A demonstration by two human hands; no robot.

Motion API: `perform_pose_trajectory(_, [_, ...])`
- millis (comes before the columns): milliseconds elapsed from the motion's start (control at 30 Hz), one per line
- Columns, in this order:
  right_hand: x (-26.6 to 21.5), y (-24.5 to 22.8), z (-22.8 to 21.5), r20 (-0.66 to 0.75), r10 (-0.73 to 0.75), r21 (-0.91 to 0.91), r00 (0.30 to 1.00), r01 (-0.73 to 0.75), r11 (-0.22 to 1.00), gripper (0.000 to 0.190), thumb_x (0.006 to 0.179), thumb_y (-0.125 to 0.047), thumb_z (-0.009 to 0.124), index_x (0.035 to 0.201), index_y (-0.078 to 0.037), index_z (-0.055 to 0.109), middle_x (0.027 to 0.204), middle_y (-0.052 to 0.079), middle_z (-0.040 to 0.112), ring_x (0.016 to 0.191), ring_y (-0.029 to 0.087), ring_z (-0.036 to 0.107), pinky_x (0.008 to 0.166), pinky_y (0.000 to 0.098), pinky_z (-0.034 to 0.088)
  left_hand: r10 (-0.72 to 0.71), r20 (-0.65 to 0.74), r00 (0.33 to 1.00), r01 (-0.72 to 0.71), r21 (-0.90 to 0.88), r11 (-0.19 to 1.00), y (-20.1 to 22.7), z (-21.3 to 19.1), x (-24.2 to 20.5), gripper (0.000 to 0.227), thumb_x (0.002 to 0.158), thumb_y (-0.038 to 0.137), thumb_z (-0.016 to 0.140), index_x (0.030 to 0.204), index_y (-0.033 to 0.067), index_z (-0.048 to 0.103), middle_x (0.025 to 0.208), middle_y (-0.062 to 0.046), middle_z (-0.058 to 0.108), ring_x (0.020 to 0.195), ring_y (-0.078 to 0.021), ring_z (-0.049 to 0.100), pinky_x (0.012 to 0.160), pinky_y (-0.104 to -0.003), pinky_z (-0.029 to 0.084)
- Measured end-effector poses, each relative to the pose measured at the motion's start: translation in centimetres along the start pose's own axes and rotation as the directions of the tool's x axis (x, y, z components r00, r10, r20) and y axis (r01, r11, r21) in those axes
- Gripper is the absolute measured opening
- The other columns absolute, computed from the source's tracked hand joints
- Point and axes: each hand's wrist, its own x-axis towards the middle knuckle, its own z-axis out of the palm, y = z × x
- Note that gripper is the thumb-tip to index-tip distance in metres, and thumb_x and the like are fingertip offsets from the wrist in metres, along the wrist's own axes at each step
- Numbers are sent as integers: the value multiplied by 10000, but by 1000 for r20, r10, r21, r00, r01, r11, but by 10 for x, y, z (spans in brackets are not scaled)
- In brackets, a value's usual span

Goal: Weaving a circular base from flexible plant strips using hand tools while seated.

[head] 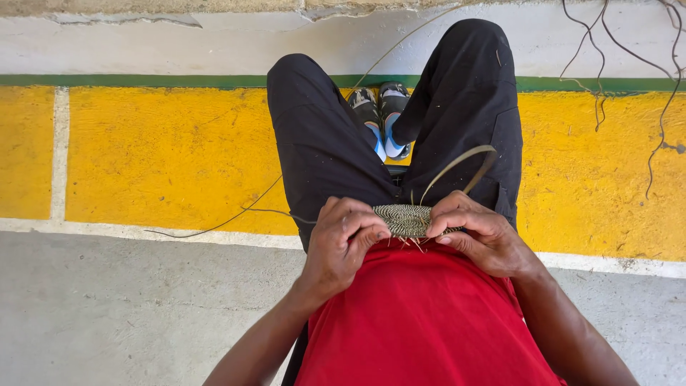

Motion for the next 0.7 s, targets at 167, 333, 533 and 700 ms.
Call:
perform_pose_trajectory(167, [-1,11,-2,-38,12,3,999,-12,1000,222,904,3,707,1096,-99,750,1093,64,675,1026,159,661,901,281,561,5,8,1000,-5,0,1000,4,-1,19,77,956,238,732,956,161,730,945,24,668,899,-170,576,820,-327,488])
perform_pose_trajectory(333, [4,15,7,-240,119,202,963,-71,977,194,946,-7,671,1134,-52,657,1121,61,627,1011,125,626,895,273,545,218,-161,963,-178,232,956,19,4,30,313,842,252,852,995,118,614,967,-16,618,904,-193,578,795,-382,435])
perform_pose_trajectory(533, [7,11,16,-348,168,308,922,-57,950,125,972,-18,686,1076,-48,623,1100,53,633,1002,108,615,900,261,534,161,-195,968,-134,145,980,1,19,32,381,860,250,910,925,102,565,905,-34,556,858,-174,562,719,-335,461])
perform_pose_trajectory(700, [12,12,16,-383,249,348,889,-110,931,115,975,-19,680,1074,-44,628,1101,48,646,988,100,625,880,263,541,137,-162,977,-106,186,977,9,16,44,300,884,289,849,929,116,609,907,-23,582,859,-177,580,746,-343,432])
